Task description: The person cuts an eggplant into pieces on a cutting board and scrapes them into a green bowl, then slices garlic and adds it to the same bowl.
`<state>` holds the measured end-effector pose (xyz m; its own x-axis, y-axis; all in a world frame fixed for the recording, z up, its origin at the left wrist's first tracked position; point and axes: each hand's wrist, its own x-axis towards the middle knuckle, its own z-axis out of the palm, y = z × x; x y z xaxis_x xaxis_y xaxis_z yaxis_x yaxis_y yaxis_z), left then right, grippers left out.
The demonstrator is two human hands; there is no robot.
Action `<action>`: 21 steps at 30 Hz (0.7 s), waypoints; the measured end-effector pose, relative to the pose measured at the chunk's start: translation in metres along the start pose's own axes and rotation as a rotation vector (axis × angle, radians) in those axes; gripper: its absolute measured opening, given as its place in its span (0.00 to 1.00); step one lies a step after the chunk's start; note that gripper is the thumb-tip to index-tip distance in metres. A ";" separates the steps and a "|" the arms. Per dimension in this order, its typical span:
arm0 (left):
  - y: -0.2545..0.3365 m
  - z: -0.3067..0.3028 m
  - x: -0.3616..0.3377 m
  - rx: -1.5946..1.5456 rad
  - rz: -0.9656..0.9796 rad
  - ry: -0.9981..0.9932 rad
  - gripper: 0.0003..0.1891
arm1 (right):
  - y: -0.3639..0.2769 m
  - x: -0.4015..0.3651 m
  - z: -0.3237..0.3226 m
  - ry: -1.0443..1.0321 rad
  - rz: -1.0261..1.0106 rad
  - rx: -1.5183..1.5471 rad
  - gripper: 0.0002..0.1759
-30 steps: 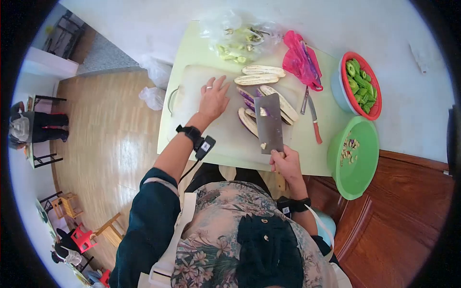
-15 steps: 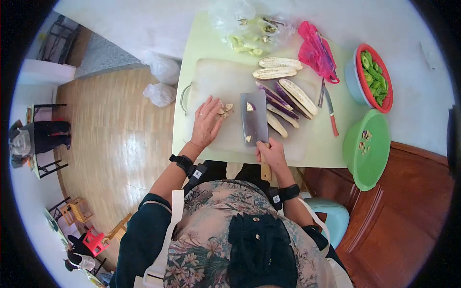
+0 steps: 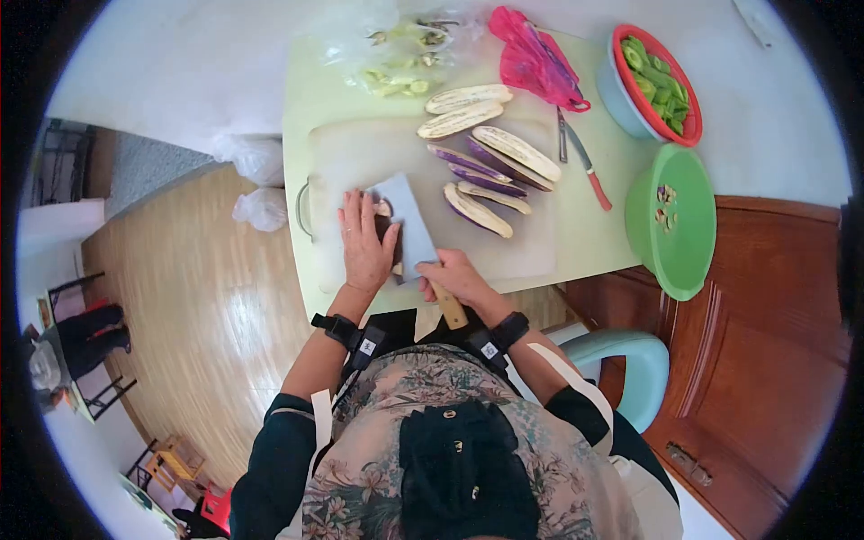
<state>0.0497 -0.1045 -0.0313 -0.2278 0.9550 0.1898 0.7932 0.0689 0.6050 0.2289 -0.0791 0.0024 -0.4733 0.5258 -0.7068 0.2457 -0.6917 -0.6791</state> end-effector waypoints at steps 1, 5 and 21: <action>0.000 -0.001 0.001 -0.031 0.003 0.018 0.34 | 0.002 0.004 0.006 -0.016 0.001 -0.017 0.11; 0.001 0.000 0.003 -0.081 -0.021 0.060 0.32 | 0.000 0.011 0.023 -0.032 -0.025 -0.034 0.09; 0.150 0.031 0.072 -0.375 0.288 0.089 0.27 | -0.057 -0.089 -0.056 0.278 -0.263 0.047 0.09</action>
<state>0.1699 -0.0165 0.0497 -0.0896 0.8905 0.4461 0.5761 -0.3190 0.7525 0.3041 -0.0587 0.0933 -0.2664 0.7976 -0.5411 0.1046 -0.5342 -0.8389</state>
